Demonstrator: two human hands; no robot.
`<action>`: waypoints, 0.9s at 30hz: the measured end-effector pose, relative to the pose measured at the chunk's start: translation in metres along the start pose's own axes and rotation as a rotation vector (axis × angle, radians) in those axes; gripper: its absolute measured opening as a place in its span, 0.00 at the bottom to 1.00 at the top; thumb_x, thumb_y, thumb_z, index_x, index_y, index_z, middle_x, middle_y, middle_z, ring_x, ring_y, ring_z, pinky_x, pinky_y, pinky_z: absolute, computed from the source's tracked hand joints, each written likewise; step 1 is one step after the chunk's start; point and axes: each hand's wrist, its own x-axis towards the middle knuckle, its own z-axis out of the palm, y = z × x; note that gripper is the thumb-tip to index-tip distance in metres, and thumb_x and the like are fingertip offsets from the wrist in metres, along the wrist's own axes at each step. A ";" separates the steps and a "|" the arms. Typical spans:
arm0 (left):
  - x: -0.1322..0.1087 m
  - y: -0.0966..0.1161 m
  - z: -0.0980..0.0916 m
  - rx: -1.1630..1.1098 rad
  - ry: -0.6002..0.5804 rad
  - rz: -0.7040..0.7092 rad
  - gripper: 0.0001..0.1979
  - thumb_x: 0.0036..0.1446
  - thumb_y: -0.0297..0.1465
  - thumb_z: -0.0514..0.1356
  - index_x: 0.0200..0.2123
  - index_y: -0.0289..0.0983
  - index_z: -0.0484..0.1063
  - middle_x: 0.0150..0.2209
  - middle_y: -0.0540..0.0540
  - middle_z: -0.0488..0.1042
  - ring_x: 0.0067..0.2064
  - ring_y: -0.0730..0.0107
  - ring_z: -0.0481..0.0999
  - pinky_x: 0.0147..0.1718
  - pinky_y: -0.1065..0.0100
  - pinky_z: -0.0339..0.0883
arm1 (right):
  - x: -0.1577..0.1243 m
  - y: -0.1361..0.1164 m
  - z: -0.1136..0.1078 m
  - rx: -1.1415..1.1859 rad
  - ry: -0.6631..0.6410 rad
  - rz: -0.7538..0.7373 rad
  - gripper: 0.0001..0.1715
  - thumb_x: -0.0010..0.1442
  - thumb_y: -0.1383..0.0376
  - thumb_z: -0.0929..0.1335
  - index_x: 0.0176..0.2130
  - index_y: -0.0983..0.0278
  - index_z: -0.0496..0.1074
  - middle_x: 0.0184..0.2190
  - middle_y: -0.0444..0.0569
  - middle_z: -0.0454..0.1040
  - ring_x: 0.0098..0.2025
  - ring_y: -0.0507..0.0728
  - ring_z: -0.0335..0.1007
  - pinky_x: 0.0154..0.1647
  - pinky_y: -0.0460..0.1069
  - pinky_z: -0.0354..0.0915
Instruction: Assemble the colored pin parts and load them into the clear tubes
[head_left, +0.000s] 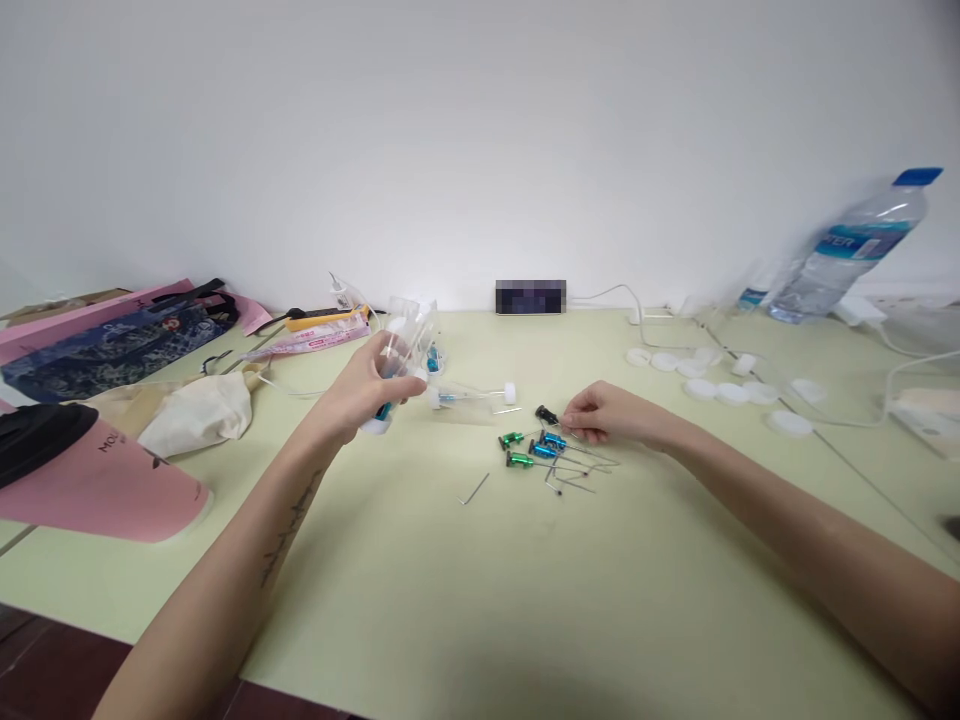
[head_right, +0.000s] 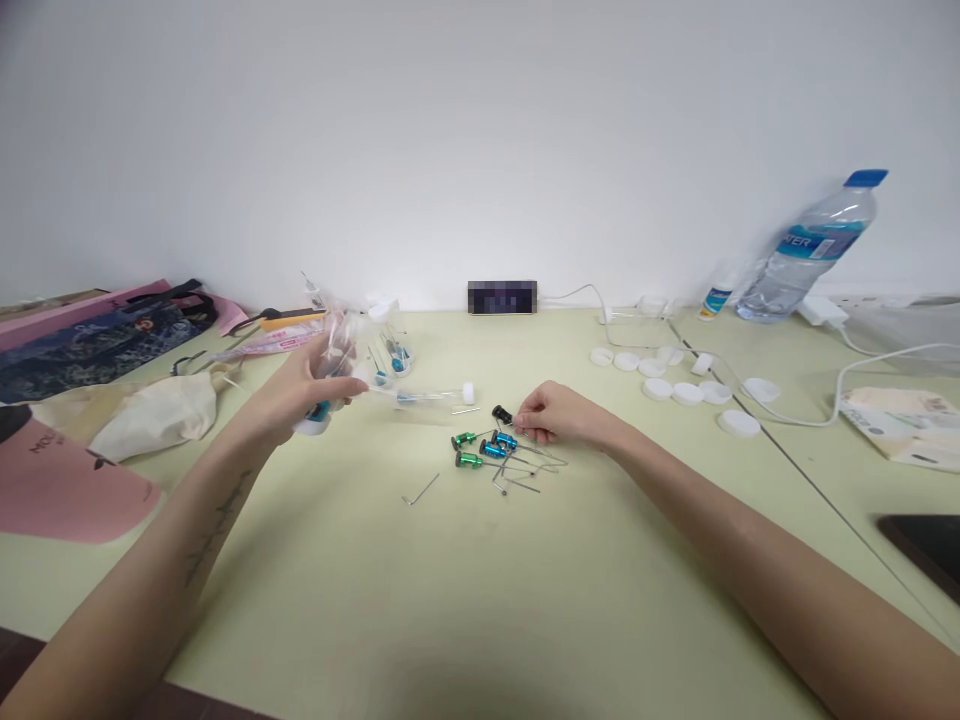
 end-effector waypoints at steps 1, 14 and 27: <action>0.001 -0.001 0.000 -0.065 0.001 0.001 0.20 0.42 0.32 0.67 0.39 0.38 0.64 0.27 0.52 0.69 0.26 0.72 0.70 0.22 0.72 0.62 | -0.002 -0.004 0.000 -0.080 0.030 -0.006 0.23 0.52 0.49 0.69 0.22 0.66 0.74 0.19 0.48 0.70 0.24 0.53 0.65 0.27 0.49 0.60; -0.011 -0.023 0.071 -0.575 -0.245 -0.079 0.12 0.50 0.30 0.63 0.37 0.36 0.65 0.33 0.49 0.71 0.27 0.76 0.71 0.27 0.72 0.61 | -0.023 -0.047 0.022 0.437 0.408 -0.299 0.23 0.57 0.49 0.68 0.45 0.62 0.65 0.33 0.49 0.73 0.33 0.54 0.71 0.36 0.50 0.67; -0.014 -0.032 0.080 -0.816 -0.503 -0.133 0.19 0.52 0.30 0.63 0.48 0.34 0.68 0.39 0.42 0.72 0.34 0.68 0.75 0.36 0.66 0.68 | -0.032 0.024 -0.092 -1.005 0.863 0.109 0.23 0.62 0.62 0.64 0.54 0.70 0.64 0.44 0.62 0.68 0.41 0.63 0.67 0.36 0.52 0.56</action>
